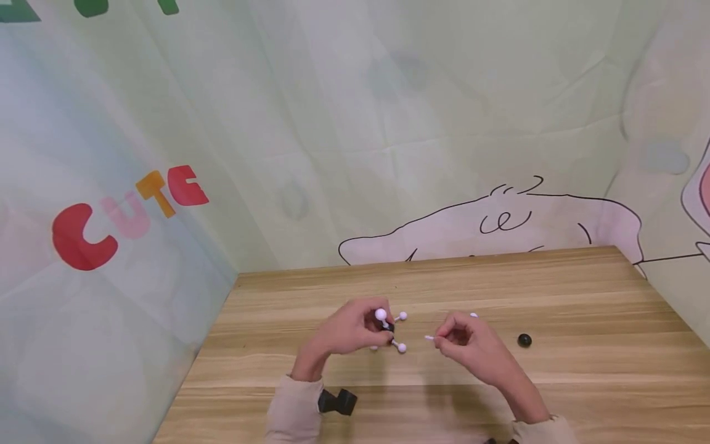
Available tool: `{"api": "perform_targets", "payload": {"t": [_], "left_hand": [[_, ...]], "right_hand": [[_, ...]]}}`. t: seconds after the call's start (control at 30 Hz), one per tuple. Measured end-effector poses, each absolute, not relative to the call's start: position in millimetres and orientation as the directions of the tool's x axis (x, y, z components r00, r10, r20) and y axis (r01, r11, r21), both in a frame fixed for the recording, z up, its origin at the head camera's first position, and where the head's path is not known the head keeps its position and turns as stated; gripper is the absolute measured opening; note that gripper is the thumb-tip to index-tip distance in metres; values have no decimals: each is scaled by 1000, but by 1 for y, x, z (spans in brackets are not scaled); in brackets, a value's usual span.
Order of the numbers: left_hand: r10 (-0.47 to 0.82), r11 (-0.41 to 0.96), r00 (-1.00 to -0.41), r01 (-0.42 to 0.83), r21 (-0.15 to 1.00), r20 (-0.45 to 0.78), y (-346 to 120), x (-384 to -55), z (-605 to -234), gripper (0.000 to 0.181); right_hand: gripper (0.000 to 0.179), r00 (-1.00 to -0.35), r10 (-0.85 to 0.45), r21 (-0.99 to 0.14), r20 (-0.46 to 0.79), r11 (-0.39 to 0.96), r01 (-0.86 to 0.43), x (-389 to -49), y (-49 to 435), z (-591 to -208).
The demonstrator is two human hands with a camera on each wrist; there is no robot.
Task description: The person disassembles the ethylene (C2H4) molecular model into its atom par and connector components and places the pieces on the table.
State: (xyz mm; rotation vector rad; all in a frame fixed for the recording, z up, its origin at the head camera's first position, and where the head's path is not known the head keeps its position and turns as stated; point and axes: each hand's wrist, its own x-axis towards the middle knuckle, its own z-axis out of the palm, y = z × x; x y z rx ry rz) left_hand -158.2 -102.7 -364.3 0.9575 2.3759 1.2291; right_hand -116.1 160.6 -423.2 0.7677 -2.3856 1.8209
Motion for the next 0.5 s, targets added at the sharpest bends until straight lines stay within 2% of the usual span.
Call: {"api": "perform_targets", "payload": {"t": [0.1, 0.17, 0.27, 0.5], "left_hand": [[581, 443, -811, 388, 808, 70, -128, -161, -360, 12], [552, 434, -829, 374, 819, 86, -139, -163, -357, 12], [563, 410, -822, 369, 834, 87, -143, -163, -354, 12], [599, 429, -799, 386, 817, 63, -130, -158, -353, 11]], "right_hand": [[8, -918, -239, -883, 316, 281, -377, -114, 185, -428], [6, -931, -178, -864, 319, 350, -362, -116, 197, -432], [4, -943, -112, -827, 313, 455, -329, -122, 203, -443], [7, -964, -16, -782, 265, 581, -224, -133, 196, -477]]}}
